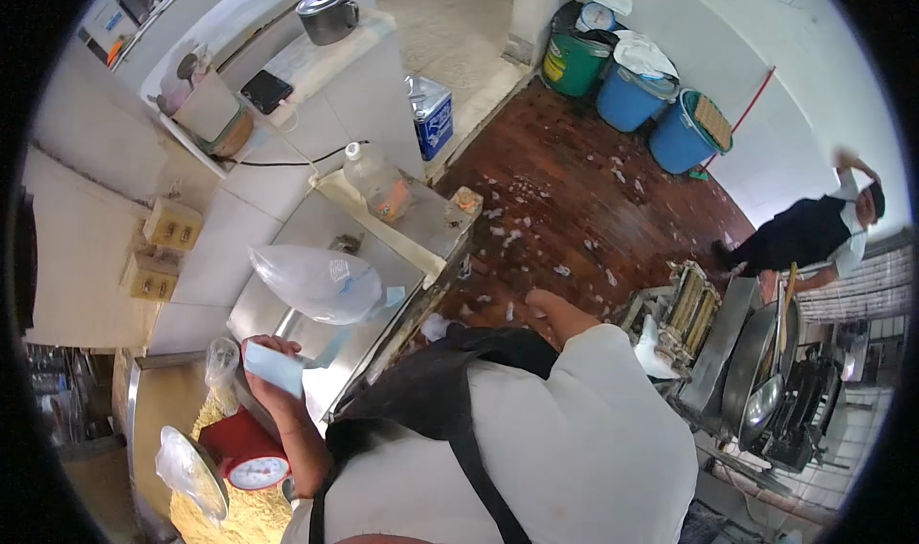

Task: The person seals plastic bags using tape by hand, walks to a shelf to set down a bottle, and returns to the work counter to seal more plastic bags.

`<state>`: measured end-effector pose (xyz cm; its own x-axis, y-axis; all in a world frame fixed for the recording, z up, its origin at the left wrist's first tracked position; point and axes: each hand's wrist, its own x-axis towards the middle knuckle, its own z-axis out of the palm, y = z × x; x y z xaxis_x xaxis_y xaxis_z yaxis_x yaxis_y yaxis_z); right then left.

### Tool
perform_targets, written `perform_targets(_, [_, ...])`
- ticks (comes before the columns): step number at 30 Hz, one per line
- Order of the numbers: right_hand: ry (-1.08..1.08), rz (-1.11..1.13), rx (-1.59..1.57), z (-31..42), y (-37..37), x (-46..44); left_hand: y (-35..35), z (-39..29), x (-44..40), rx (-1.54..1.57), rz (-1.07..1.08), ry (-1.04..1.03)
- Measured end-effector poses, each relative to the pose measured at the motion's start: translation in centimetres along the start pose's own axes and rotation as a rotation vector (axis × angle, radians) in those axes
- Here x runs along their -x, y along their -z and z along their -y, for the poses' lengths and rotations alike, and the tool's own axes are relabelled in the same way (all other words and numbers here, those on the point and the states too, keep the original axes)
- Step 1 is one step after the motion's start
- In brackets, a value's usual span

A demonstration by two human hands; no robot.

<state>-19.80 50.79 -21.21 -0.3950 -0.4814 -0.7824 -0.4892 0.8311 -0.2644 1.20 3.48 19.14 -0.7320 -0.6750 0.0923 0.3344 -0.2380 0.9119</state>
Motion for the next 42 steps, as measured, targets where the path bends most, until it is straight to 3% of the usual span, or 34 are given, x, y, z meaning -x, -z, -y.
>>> perform_targets(3, [-0.032, -0.182, -0.123, -0.7, -1.7, 1.5, -0.4, -0.2, -0.5, -0.140, -0.053, 0.086])
perform_targets(6, [-0.075, -0.171, -0.088, -0.3, -1.8, 1.4, -0.1, 0.6, -0.5, 0.072, 0.052, 0.011])
perform_targets(9, [-0.042, -0.151, -0.068, 0.9, 0.1, 1.2, 0.1, 0.8, -0.6, 0.021, 0.142, -0.050])
perform_targets(15, [-0.035, -0.369, -0.278, 1.1, 0.6, 0.0, 0.2, 0.5, -0.2, 0.144, -0.002, 0.097])
perform_targets(18, [0.023, -0.116, 0.005, 0.8, 1.4, -1.7, 1.0, 0.8, 0.0, 0.141, -0.054, 0.104])
perform_targets(23, [0.138, -0.304, -0.078, -0.2, -0.5, -2.3, 0.9, 0.8, 0.4, 0.170, -0.117, 0.114])
perform_targets(27, [0.049, -0.239, -0.137, 0.3, 0.6, -1.6, 0.9, 1.1, 0.6, 0.102, -0.130, 0.088])
perform_targets(30, [0.039, -0.263, -0.098, 1.1, 1.0, -1.4, 1.5, 1.6, 0.8, 0.037, 0.104, -0.007])
perform_targets(32, [0.114, -0.336, -0.052, 0.0, -0.1, -2.8, 2.0, 2.2, 0.9, 0.046, 0.076, -0.006])
perform_targets(35, [-0.081, -0.105, -0.232, 1.9, 1.9, -1.0, 2.5, 2.4, 1.0, 0.037, 0.085, -0.028])
perform_targets(38, [0.308, -0.350, 0.070, -1.0, -0.6, -3.6, 3.0, 2.6, 1.7, 0.072, 0.023, 0.016])
perform_targets(39, [0.243, -0.287, 0.026, -0.9, -0.4, -3.2, 4.4, 3.4, 1.8, 0.063, -0.098, 0.102])
perform_targets(42, [0.153, -0.190, -0.235, 1.0, 2.2, -0.4, 4.0, 3.4, 2.5, 0.135, -0.076, 0.092])
